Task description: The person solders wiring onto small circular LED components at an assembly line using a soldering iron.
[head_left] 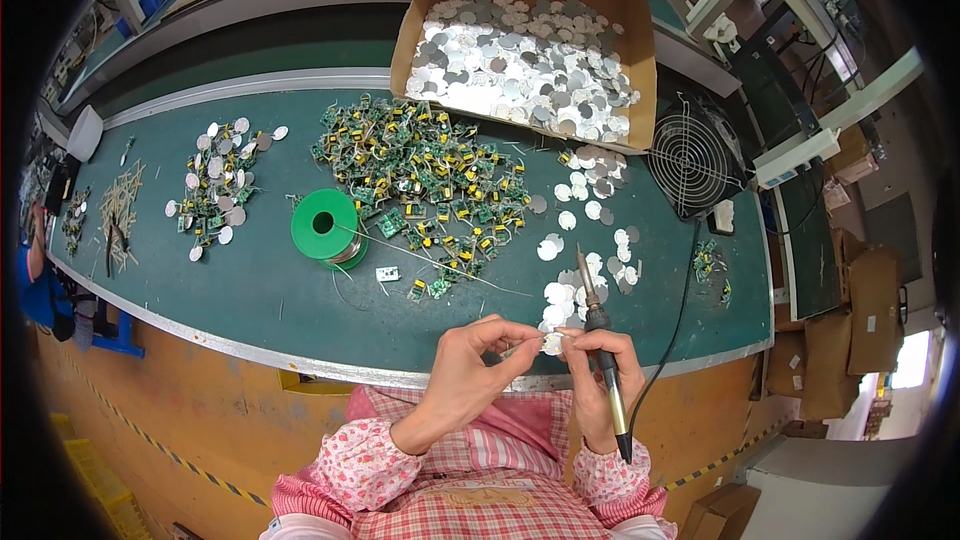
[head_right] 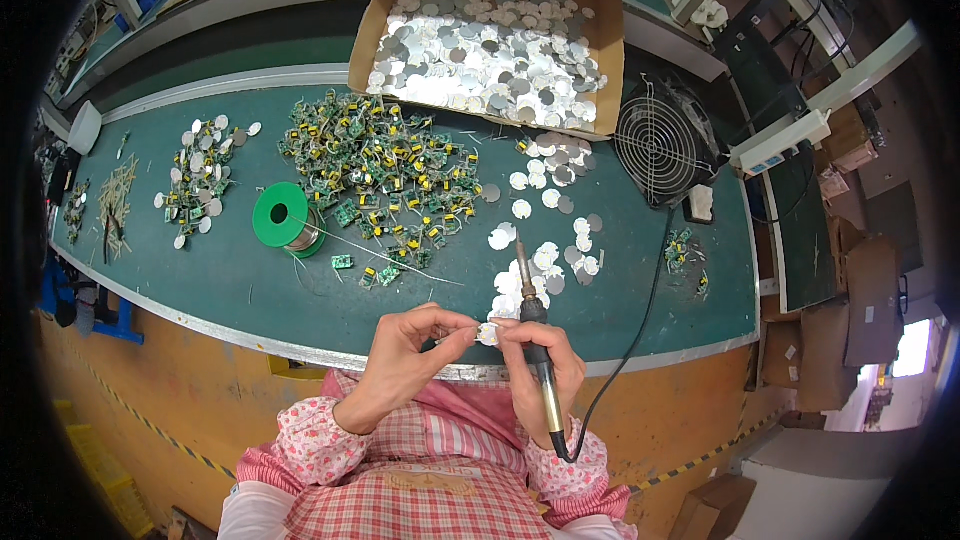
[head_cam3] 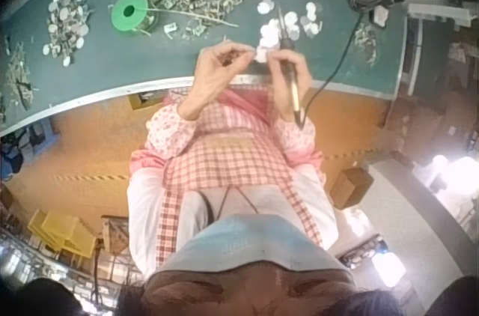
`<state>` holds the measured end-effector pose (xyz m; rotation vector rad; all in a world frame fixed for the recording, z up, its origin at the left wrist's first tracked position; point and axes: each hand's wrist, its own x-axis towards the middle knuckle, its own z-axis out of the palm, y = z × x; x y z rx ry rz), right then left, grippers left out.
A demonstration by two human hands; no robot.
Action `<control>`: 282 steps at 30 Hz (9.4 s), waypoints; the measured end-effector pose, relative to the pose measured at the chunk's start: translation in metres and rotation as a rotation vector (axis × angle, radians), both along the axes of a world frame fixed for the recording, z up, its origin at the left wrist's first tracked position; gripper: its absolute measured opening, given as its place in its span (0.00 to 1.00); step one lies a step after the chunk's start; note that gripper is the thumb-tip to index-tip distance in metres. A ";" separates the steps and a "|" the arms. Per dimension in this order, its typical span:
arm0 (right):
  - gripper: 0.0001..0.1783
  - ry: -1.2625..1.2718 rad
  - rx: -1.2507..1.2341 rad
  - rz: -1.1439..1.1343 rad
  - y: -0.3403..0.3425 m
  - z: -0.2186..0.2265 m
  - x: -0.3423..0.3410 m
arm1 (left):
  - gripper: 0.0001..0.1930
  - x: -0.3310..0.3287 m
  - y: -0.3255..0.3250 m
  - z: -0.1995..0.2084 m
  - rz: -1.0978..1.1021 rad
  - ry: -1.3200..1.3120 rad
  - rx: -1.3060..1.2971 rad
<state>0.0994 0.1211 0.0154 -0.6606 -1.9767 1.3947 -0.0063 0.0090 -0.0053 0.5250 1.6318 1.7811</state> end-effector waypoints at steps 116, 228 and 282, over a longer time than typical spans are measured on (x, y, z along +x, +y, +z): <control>0.17 0.133 0.002 -0.130 -0.010 -0.007 -0.004 | 0.10 -0.006 -0.004 0.009 -0.138 -0.501 0.146; 0.18 0.074 -0.063 -0.054 -0.012 -0.006 -0.012 | 0.07 -0.007 0.003 0.003 -0.047 -0.660 0.152; 0.13 -0.063 0.091 0.229 0.018 0.018 -0.006 | 0.07 -0.015 -0.002 0.013 -0.293 -0.014 -0.159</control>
